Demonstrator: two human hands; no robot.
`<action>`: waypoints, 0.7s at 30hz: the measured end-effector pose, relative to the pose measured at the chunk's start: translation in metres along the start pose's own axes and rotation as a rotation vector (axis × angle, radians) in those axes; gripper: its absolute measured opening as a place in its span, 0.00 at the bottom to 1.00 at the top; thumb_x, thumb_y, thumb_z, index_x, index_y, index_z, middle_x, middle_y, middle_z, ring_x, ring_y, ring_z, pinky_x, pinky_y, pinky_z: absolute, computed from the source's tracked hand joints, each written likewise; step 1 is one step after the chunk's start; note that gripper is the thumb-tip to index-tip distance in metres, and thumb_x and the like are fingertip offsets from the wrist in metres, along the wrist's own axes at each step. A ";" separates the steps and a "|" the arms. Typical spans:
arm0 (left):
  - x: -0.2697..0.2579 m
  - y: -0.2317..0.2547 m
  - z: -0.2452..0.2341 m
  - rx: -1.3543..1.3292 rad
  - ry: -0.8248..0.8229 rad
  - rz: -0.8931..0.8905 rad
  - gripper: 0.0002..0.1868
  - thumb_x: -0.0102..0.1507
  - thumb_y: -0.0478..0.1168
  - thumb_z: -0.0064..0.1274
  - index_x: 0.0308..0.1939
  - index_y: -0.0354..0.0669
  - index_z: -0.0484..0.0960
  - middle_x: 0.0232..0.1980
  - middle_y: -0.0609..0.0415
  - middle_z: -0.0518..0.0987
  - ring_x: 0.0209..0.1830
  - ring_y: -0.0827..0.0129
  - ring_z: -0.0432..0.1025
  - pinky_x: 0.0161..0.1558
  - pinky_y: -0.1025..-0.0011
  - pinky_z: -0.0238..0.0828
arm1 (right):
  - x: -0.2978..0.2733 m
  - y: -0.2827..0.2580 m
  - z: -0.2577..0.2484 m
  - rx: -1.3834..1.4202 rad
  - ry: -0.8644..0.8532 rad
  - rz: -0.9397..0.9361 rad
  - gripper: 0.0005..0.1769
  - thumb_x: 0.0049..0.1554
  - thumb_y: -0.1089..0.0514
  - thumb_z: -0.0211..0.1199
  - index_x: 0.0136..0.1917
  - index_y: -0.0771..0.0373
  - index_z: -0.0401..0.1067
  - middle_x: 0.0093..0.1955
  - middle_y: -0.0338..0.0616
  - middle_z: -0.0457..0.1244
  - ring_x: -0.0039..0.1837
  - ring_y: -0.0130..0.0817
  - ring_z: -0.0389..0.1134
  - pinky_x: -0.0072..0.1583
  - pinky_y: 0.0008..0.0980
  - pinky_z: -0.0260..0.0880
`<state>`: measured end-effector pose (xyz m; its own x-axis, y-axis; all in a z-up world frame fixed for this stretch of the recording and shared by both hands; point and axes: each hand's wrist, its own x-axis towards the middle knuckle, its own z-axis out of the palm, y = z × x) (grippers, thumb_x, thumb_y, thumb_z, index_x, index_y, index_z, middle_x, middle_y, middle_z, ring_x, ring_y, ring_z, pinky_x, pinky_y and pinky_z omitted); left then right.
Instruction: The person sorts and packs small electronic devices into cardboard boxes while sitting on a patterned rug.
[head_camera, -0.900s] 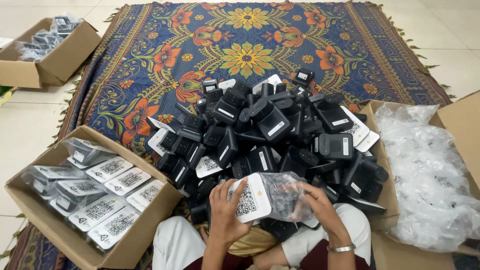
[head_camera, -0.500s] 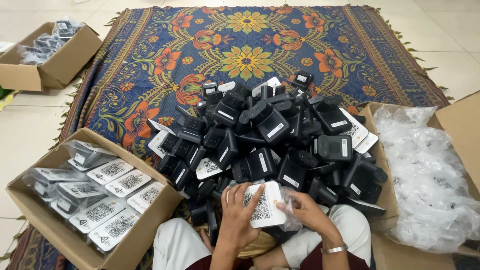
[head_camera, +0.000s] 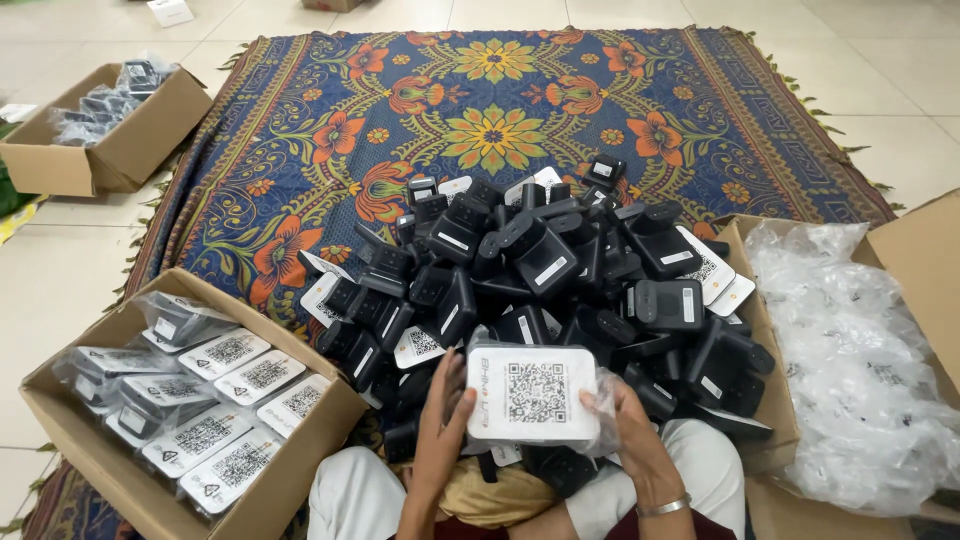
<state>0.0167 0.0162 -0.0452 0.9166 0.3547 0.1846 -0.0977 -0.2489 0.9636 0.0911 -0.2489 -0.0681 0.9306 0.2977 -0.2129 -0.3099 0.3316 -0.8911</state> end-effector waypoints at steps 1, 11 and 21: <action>-0.002 -0.001 0.005 -0.001 0.000 0.001 0.46 0.60 0.58 0.56 0.77 0.45 0.57 0.72 0.40 0.65 0.73 0.54 0.61 0.69 0.57 0.55 | 0.001 0.005 0.000 0.000 0.000 -0.001 0.24 0.53 0.57 0.68 0.61 0.68 0.71 0.54 0.46 0.70 0.53 0.30 0.72 0.54 0.31 0.73; -0.009 0.007 0.010 0.108 0.182 -0.154 0.26 0.72 0.52 0.38 0.41 0.33 0.84 0.17 0.51 0.71 0.17 0.75 0.61 0.22 0.67 0.55 | 0.005 0.029 -0.020 -0.231 -0.154 0.017 0.25 0.59 0.56 0.68 0.64 0.73 0.74 0.44 0.47 0.67 0.43 0.31 0.62 0.47 0.32 0.61; 0.002 -0.052 -0.030 -0.655 0.413 -0.190 0.20 0.76 0.45 0.41 0.38 0.33 0.79 0.33 0.56 0.79 0.29 0.75 0.69 0.33 0.73 0.66 | 0.003 0.006 -0.068 0.029 0.113 0.033 0.27 0.53 0.49 0.67 0.59 0.70 0.74 0.49 0.48 0.72 0.50 0.30 0.73 0.55 0.28 0.72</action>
<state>0.0114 0.0570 -0.0888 0.7354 0.6748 -0.0612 -0.2793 0.3842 0.8800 0.1048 -0.3069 -0.1015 0.9354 0.2068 -0.2868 -0.3444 0.3499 -0.8712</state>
